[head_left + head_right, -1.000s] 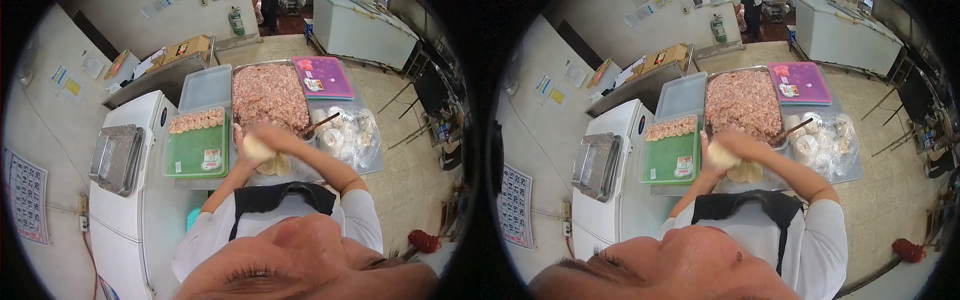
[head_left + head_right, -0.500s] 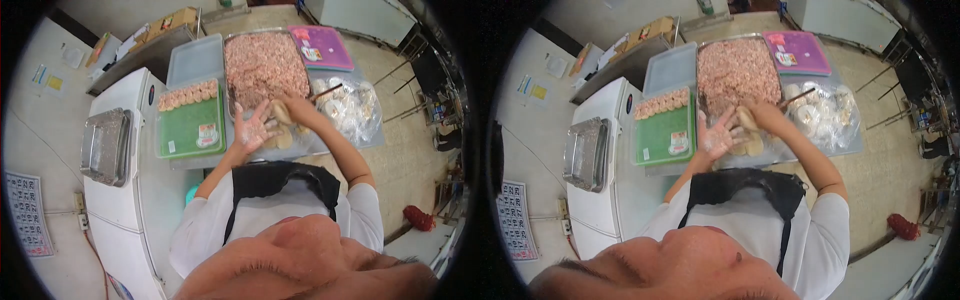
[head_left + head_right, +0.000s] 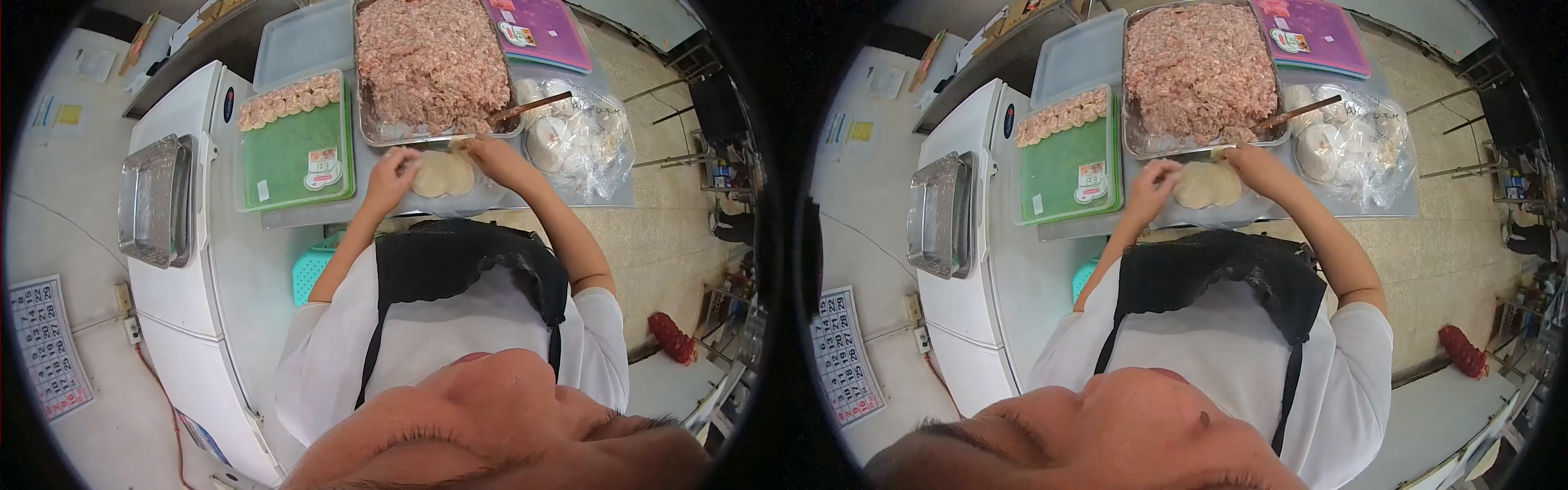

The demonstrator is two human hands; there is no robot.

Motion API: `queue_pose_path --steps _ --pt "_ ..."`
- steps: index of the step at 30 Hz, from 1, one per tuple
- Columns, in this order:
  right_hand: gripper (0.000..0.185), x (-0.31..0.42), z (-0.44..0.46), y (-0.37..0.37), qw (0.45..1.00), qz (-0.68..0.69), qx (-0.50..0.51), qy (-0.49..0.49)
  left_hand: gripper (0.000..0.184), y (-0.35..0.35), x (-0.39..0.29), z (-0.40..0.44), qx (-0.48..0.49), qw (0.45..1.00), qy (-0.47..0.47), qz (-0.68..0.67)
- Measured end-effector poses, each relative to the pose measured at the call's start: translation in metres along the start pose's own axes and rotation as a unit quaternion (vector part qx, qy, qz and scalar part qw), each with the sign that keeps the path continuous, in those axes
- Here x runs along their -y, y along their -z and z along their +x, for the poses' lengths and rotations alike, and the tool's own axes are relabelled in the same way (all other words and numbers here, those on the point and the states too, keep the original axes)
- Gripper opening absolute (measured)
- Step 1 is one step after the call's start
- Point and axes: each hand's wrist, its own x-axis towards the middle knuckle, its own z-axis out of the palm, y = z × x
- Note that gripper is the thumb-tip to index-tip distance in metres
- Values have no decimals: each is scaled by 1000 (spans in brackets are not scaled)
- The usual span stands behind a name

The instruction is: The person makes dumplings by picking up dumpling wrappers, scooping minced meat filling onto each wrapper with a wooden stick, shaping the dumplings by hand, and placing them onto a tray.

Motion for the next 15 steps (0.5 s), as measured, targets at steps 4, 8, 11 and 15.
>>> queue_pose_path --steps 4,8,11,15 --pt "24 -19 -10 12 998 -1 53 -21 20 -28 -1 -12 -32 977 -118 177" --pt "26 -24 -15 15 979 195 60 21 20 -38 -3 -7 -72 980 -17 185" --pt "29 -30 -15 17 966 242 91 19 22 -34 15 -3 -60 986 82 132" --pt "31 -74 -13 -5 994 48 98 8 27 -32 9 -10 -57 989 36 133"
